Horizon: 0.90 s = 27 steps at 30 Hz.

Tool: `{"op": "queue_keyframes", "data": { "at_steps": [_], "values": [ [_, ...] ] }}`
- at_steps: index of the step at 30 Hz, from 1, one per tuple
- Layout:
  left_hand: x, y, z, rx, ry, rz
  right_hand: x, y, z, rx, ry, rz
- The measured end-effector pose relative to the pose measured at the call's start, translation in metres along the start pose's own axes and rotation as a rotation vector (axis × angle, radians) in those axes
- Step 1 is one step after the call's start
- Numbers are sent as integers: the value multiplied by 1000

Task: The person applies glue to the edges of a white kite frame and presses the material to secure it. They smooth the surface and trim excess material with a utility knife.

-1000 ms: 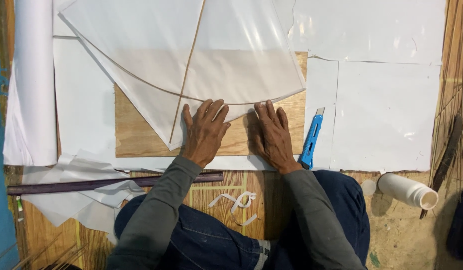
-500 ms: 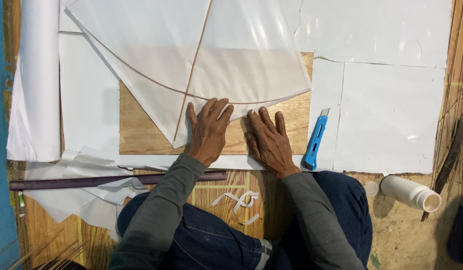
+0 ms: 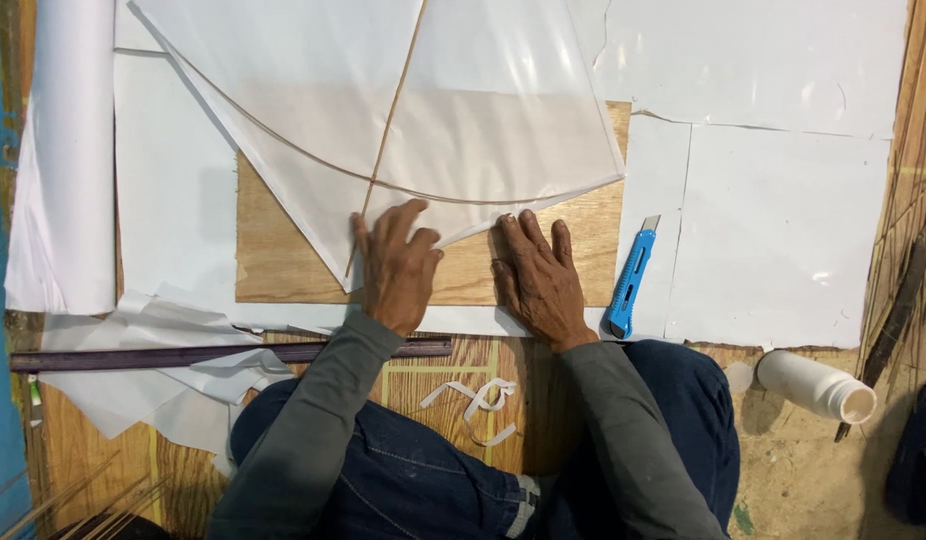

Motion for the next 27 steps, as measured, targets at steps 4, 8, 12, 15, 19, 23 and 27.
{"op": "queue_keyframes", "data": {
  "at_steps": [4, 8, 12, 15, 19, 23, 27],
  "values": [
    [11, -4, 11, -22, 28, -105, -2, 0, -1, -26, -2, -11],
    [22, -3, 29, -26, -4, -128, -1, -1, 0, -45, -16, -1],
    [35, 1, 35, -76, -30, -122, -1, -1, 0, -57, -45, 19],
    [29, -8, 30, -91, -73, -151, -1, 0, 0, -51, -34, 25],
    [35, -8, 32, -113, -89, -165, -1, 0, 0, -60, -33, 28],
    [35, -8, 32, -112, -73, -206, -2, 2, 2, -46, -32, 26],
    [17, -20, 21, -65, -54, -148, -1, 0, 0, -58, -55, 28]
  ]
}}
Point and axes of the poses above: each hand's wrist, its own z-axis away from the middle knuckle, its own y-axis out of the palm, x = y × z, the point moved 4 cm from there along -z, towards the middle knuckle, and after that the axes turned 15 degrees about -x, right-handed, at the moved point
